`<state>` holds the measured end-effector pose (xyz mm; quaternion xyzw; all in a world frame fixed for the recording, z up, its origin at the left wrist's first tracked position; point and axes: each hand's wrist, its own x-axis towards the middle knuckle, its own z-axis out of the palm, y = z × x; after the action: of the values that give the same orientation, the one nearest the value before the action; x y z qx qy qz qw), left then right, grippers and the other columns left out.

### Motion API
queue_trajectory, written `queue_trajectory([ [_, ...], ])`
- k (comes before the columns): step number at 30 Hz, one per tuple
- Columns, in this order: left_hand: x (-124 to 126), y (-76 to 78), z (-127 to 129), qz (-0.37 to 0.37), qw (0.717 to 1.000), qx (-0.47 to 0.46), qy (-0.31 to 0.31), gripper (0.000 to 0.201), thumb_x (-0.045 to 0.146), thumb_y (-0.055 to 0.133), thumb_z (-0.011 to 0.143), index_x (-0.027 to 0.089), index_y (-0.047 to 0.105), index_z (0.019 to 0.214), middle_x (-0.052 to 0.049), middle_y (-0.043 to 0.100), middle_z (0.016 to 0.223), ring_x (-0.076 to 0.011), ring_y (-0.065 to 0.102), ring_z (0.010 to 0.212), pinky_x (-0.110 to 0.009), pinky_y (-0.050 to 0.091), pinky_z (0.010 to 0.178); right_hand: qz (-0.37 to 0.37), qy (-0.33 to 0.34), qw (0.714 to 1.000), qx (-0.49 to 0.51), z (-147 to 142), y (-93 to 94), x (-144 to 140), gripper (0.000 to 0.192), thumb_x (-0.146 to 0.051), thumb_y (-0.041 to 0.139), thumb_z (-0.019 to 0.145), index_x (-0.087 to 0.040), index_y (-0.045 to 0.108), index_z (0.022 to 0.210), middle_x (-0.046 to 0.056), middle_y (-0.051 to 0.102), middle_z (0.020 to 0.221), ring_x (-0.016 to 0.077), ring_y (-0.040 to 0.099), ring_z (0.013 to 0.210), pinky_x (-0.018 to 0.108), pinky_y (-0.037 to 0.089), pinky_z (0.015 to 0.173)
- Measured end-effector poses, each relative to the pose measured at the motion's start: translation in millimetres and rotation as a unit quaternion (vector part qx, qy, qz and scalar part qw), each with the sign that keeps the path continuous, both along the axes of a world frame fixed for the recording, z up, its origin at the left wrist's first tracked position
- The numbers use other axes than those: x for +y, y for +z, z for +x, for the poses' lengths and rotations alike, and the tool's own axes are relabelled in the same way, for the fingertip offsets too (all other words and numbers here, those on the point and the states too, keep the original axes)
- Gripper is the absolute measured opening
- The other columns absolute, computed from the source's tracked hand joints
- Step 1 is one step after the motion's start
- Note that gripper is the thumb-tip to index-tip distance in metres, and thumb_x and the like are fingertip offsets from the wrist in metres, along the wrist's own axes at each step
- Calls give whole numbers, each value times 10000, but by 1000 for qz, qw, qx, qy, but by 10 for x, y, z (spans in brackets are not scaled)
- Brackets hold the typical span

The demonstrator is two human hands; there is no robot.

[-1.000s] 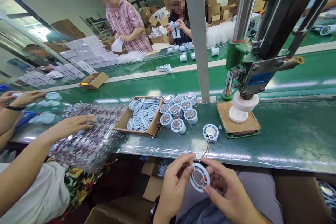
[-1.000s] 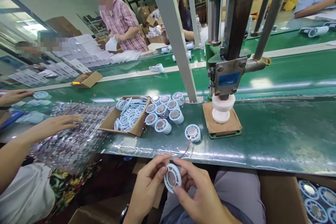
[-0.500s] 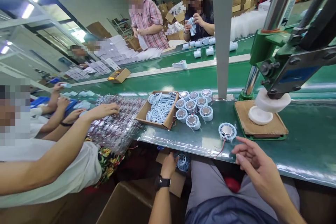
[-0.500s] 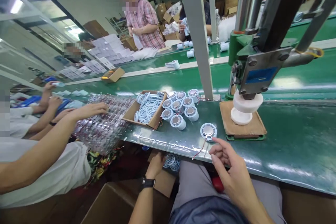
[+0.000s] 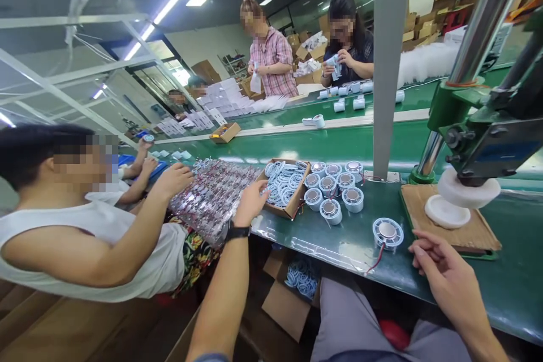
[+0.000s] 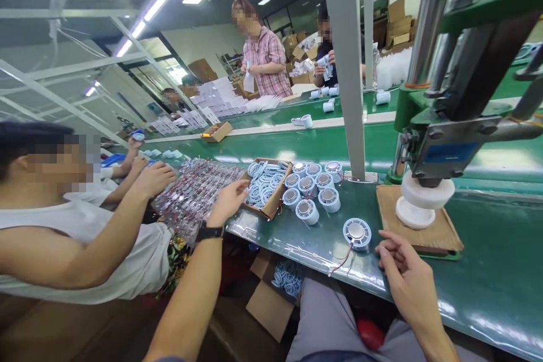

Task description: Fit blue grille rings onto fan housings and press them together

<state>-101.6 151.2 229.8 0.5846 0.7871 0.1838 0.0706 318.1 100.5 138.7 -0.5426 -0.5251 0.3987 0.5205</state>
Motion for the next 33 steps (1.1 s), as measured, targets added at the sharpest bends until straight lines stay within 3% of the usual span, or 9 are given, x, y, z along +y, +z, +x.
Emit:
queue_trajectory([
  [5, 460, -11, -124, -89, 995, 22, -32, 337, 337, 664, 978, 177, 623, 1271, -97, 655, 1288, -251, 679, 1090, -465, 587, 920, 12, 6, 1000, -25, 31, 11, -36, 349, -433, 630, 814, -155, 703, 1012, 54, 704, 704, 156, 651, 543, 249, 589, 555],
  [13, 361, -18, -143, -104, 994, -6, -19, 317, 339, 660, 981, 166, 633, 1247, -90, 671, 1244, -237, 691, 1043, -446, 599, 888, 41, 34, 993, -104, 36, -53, -50, 316, -406, 562, 870, -175, 733, 1000, 60, 743, 750, 181, 700, 606, 273, 589, 609],
  [16, 294, 10, -150, -70, 997, -36, 6, 303, 335, 663, 981, 161, 639, 1228, -85, 682, 1211, -224, 699, 1006, -427, 607, 861, 53, 29, 992, -112, 17, -47, -39, 303, -410, 560, 868, -184, 735, 971, 58, 750, 738, 187, 702, 603, 272, 581, 587],
  [20, 100, 185, -88, 54, 993, -62, 83, 273, 340, 660, 975, 152, 651, 1173, -77, 696, 1144, -219, 696, 972, -422, 592, 856, 68, 5, 992, -106, 26, -47, -47, 273, -414, 586, 859, -197, 736, 931, 55, 752, 706, 189, 688, 555, 277, 576, 568],
  [23, -228, 256, 219, 137, 980, -113, 93, 277, 357, 623, 934, 134, 667, 1092, -73, 722, 969, -219, 704, 856, -376, 581, 802, 99, -45, 991, -84, 1, -36, -183, 222, -383, 610, 870, -207, 744, 896, 58, 743, 697, 186, 674, 551, 278, 569, 572],
  [25, -517, 188, 594, 150, 972, -171, 52, 329, 401, 622, 857, 140, 684, 1047, -61, 730, 871, -215, 707, 765, -328, 579, 723, 100, -25, 994, -47, -75, 13, -349, 195, -370, 631, 899, -213, 748, 900, 66, 736, 732, 177, 670, 585, 271, 570, 596],
  [28, -936, -26, 1247, 105, 955, -275, -31, 322, 423, 700, 743, 157, 717, 924, -42, 717, 740, -202, 693, 650, -276, 559, 584, 22, 107, 991, 80, -279, 159, -594, 261, -420, 627, 951, -215, 733, 1073, 84, 720, 879, 153, 658, 645, 247, 566, 593],
  [31, -1197, -226, 1716, 50, 895, -434, -90, 272, 375, 747, 755, 154, 723, 911, -22, 682, 674, -168, 659, 581, -238, 532, 529, -106, 237, 940, 223, -482, 306, -700, 485, -540, 703, 889, -218, 646, 1247, 73, 664, 958, 114, 615, 632, 206, 528, 517],
  [33, -1269, -316, 1846, 34, 867, -486, -99, 277, 377, 772, 780, 156, 724, 940, -16, 675, 687, -155, 648, 590, -228, 536, 544, -173, 280, 903, 278, -552, 357, -702, 603, -591, 777, 806, -210, 617, 1245, 43, 642, 910, 84, 579, 594, 174, 495, 486],
])
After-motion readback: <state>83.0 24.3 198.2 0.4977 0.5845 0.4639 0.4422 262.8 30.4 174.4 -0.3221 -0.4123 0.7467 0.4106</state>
